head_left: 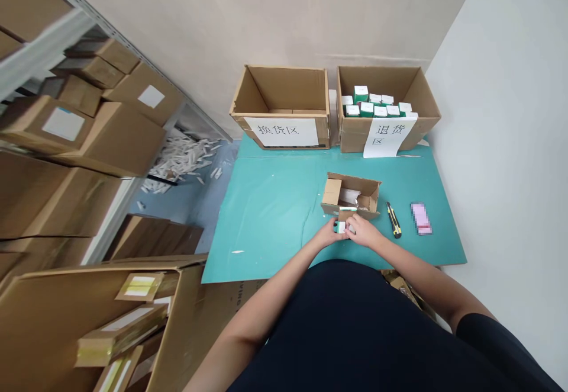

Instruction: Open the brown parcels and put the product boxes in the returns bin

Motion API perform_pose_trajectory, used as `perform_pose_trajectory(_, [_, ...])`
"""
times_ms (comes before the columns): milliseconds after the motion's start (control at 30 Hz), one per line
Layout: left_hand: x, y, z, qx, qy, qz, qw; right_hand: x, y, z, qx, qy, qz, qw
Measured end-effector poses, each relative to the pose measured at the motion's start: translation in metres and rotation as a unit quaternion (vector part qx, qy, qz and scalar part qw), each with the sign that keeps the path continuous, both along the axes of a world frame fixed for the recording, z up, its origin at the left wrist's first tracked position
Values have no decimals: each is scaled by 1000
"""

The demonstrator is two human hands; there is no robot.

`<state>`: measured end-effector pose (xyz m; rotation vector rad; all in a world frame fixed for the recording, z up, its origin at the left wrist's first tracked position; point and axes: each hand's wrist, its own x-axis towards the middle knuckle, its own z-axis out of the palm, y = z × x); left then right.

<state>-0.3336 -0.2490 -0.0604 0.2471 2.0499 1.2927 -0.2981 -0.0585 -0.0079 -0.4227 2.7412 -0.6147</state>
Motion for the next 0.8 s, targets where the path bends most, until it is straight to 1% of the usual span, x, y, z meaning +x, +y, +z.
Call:
perform_pose_trajectory(100, [-2, 0, 2, 18, 10, -7, 1000, 3, 5, -6, -87, -7, -61, 994])
perform_pose_trajectory(167, [-3, 0, 5, 5, 21, -11, 1000, 6, 9, -13, -146, -15, -103, 984])
perform_pose_trajectory(267, [-2, 6, 11, -46, 42, -2, 998, 10, 13, -25, -220, -22, -161, 962])
perform_pose_trajectory(367, [2, 17, 19, -116, 53, 14, 992, 14, 13, -35, -254, -10, -196, 947])
perform_pose_trajectory(433, [4, 24, 25, -170, 52, 17, 984, 15, 13, -39, -260, -1, -206, 943])
perform_pose_trajectory(500, [5, 28, 29, -207, 54, 17, 977, 16, 13, -40, -261, 2, -203, 944])
perform_pose_trajectory(600, [3, 26, 33, -219, 54, 15, 974, 18, 11, -39, -251, 1, -187, 950])
perform_pose_trajectory(633, [3, 24, 33, -212, 54, 17, 976, 19, 11, -37, -244, 2, -180, 953])
perform_pose_trajectory(700, [1, 19, 31, -172, 62, 26, 983, 20, 10, -33, -219, 11, -164, 962])
perform_pose_trajectory(800, [-1, 10, 26, -90, 82, 43, 992, 20, 12, -26, -141, 53, -124, 981])
